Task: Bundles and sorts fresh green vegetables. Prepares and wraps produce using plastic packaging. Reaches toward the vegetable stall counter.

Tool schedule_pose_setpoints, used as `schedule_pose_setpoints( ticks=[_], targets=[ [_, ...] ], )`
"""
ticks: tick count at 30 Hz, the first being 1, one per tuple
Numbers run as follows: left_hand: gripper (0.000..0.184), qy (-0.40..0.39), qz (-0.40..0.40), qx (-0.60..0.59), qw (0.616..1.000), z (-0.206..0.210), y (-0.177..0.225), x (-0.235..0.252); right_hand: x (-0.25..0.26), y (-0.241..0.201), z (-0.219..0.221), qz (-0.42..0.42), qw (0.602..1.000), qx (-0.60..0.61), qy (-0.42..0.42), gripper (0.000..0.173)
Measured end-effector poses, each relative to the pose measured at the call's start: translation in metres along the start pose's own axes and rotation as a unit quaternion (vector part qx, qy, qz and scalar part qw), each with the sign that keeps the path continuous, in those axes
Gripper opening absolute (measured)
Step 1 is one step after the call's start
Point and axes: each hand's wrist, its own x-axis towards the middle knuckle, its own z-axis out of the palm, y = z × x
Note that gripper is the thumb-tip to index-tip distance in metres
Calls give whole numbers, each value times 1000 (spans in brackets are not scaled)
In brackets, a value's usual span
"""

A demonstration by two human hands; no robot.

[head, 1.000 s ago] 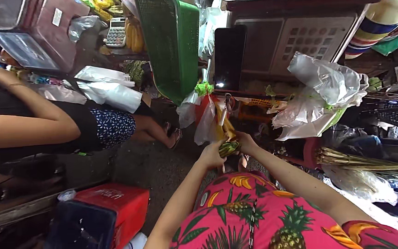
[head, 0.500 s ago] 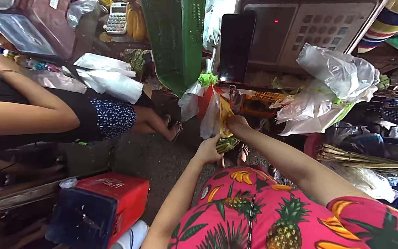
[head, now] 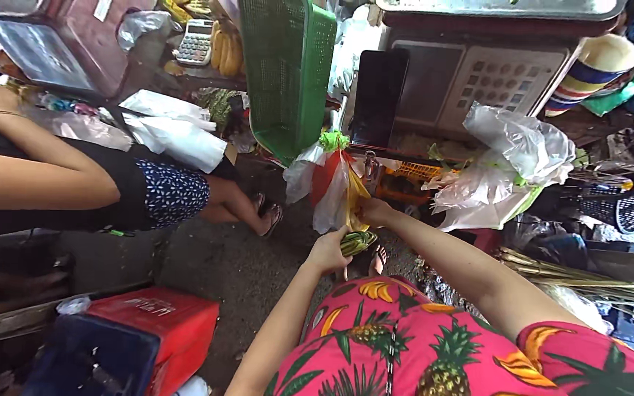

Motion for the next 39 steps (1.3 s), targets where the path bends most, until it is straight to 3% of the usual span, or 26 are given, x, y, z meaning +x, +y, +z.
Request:
schedule_pose_setpoints(
  ticks=[4, 11, 16, 19, 22, 26, 31, 39],
  targets=[
    [66, -1, 9, -8, 1000, -3, -2, -3, -31, 5, -18, -50, 984, 140, 94, 45],
    [64, 5, 41, -11, 999, -2, -4, 1, -81, 11, -46, -127, 959, 190, 169, 34],
    [64, -5, 34, -4, 999, -4, -4, 3, -146, -14, -111, -200, 924, 180, 272, 26],
    [64, -5, 31, 1, 1000, -5, -4, 4, -166, -12, -156, -191, 897, 157, 365, 22],
    [64, -5, 30, 5, 1000, -4, -4, 6, -160, 2, -182, -114, 913, 98, 378, 20],
    [65, -1, 30, -2, 1000, -3, -5, 6, -151, 8, -175, -62, 934, 53, 349, 18],
    [64, 4, 20, -3, 1000, -4, -7, 4, -156, 3, -158, -66, 884, -38, 461, 17],
    [64, 8, 29, -7, 1000, -2, -6, 6, -164, 4, -156, -71, 850, -94, 514, 19]
  ],
)
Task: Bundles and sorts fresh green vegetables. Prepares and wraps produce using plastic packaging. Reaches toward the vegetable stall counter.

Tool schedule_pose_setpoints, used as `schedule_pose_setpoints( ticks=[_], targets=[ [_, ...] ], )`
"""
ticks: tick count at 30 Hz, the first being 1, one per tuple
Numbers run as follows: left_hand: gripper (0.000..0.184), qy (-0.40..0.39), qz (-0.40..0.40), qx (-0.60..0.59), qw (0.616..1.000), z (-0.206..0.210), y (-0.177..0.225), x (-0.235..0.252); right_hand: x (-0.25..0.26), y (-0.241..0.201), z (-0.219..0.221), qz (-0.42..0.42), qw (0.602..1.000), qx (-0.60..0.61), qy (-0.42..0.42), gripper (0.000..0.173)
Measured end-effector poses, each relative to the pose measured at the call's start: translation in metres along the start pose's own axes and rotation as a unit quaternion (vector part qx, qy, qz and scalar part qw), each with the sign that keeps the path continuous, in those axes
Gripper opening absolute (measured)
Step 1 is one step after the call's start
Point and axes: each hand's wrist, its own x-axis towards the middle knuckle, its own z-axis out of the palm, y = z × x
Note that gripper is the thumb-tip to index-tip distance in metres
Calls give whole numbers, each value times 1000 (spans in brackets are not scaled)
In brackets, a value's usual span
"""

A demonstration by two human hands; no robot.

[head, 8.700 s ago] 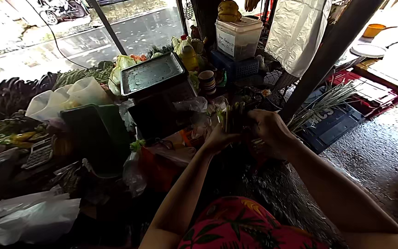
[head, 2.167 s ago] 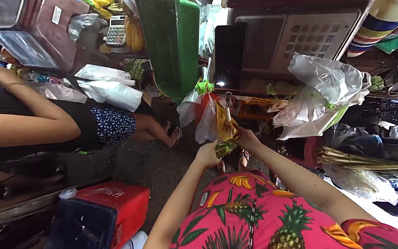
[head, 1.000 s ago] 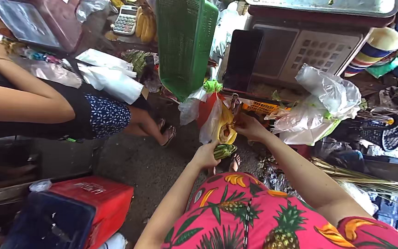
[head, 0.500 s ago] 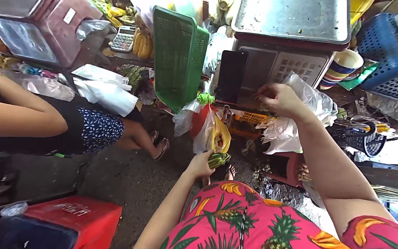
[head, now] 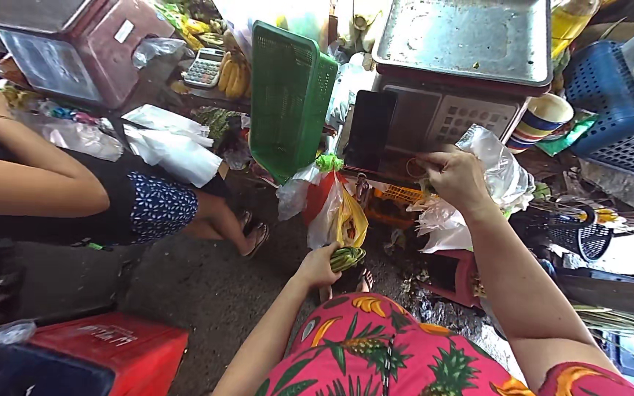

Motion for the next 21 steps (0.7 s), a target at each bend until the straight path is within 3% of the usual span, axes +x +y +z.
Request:
schedule_pose_setpoints(
  ticks=[4, 7, 9, 11, 13, 15, 17, 19, 21],
  targets=[
    [66, -3, 1, -4, 1000, 1, 1, 1, 1, 3, -6, 38, 998, 54, 1, 19],
    [73, 36, 31, -72, 996, 3, 1, -2, 5, 2, -10, 137, 964, 227, -4, 18],
    [77, 101, 67, -219, 968, 2, 8, -10, 3, -5, -13, 213, 881, 423, -4, 15],
    [60, 169, 94, -417, 888, -1, 23, -19, -4, -22, -19, 273, 764, 584, -30, 26],
    [46, 201, 104, -546, 807, -13, 39, -24, -13, -43, -21, 251, 698, 665, -91, 40],
    [36, 212, 95, -572, 787, -30, 54, -29, -27, -63, -17, 148, 736, 642, -159, 45],
    [30, 222, 112, -541, 804, -45, 64, -32, -39, -82, -10, 6, 844, 504, -182, 48],
    [31, 243, 114, -440, 857, -59, 74, -37, -47, -98, -1, -125, 941, 265, -170, 61],
    [43, 248, 32, -251, 935, -77, 90, -45, -49, -108, 8, -190, 964, 98, -156, 74]
  ],
)
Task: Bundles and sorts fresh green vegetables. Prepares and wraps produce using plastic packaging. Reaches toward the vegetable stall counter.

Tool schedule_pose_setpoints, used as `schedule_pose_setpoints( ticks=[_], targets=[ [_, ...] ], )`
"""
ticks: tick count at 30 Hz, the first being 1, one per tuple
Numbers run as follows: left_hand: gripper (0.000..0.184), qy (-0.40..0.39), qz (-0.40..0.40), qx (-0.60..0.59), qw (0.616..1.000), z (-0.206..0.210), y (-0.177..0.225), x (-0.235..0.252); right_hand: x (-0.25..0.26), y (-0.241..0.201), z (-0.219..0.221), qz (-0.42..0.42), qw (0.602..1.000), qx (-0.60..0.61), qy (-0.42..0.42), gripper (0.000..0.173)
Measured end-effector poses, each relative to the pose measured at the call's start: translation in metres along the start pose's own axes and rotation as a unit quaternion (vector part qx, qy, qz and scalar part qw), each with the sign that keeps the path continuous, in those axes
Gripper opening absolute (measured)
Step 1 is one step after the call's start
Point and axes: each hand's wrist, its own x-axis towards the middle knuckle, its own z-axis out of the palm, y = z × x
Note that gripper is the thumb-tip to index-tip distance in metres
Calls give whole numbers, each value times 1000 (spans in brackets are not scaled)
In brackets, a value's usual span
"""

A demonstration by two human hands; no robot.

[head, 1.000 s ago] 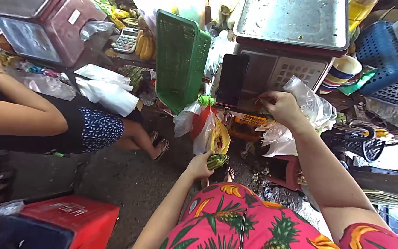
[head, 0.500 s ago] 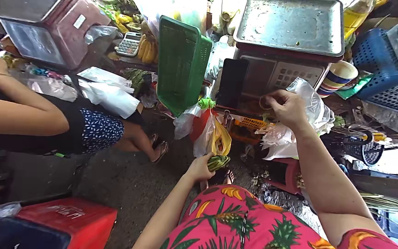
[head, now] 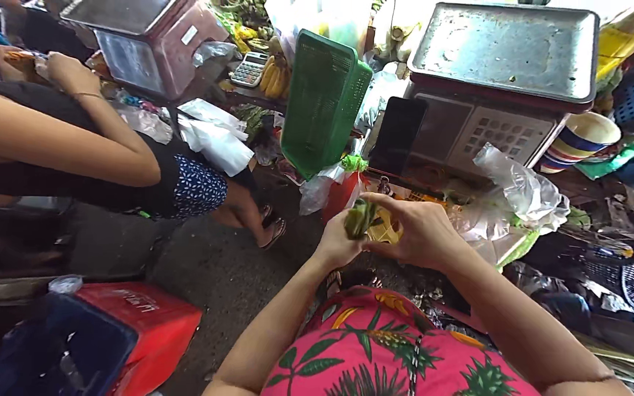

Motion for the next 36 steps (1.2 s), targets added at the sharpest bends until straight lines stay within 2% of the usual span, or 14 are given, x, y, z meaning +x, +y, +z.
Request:
schedule_pose_setpoints(
  ticks=[4, 6, 8, 13, 16, 18, 21, 23, 24, 27, 28, 29, 32, 36],
  targets=[
    [48, 32, 32, 369, 928, 6, 34, -2, 19, -6, -3, 57, 982, -122, -134, 86],
    [45, 35, 66, 427, 901, 9, 33, -1, 28, 3, -7, 127, 964, -98, -211, 82],
    [46, 40, 63, 394, 916, 6, 32, -1, 30, 22, -11, 187, 954, -27, -232, 81],
    [69, 54, 43, 199, 978, -2, 32, -6, 12, 48, -6, 240, 928, 167, -233, 80],
    [68, 89, 99, -81, 988, -4, 18, -2, -10, 35, 1, 135, 965, 141, -177, 57],
    [45, 96, 93, -297, 945, -7, 17, -1, -28, 17, 8, -23, 995, 98, -26, 51],
    [32, 22, 18, -535, 845, -14, 22, -4, -33, 8, 5, -185, 950, 214, 131, 47],
    [36, -17, 28, -614, 789, -11, 30, -10, -30, 8, 3, -144, 869, 454, 135, 52],
    [33, -25, 51, -618, 784, -7, 35, -13, -25, 4, 3, -81, 782, 600, 146, 54],
    [33, -45, 142, -573, 806, 4, 44, -14, -2, -7, -9, 101, 398, 894, 181, 55],
    [33, -43, 156, -547, 821, 6, 44, -14, 4, -8, -11, 142, 363, 901, 190, 55],
    [32, -41, 169, -519, 837, 8, 43, -14, 9, -10, -12, 174, 390, 882, 201, 51],
    [27, -46, 193, -446, 873, 12, 41, -15, 10, -5, -1, 177, 630, 734, 181, 38],
    [39, -44, 178, -382, 906, 14, 34, -14, 2, 22, 3, -12, 807, 590, 33, 79]
  ],
)
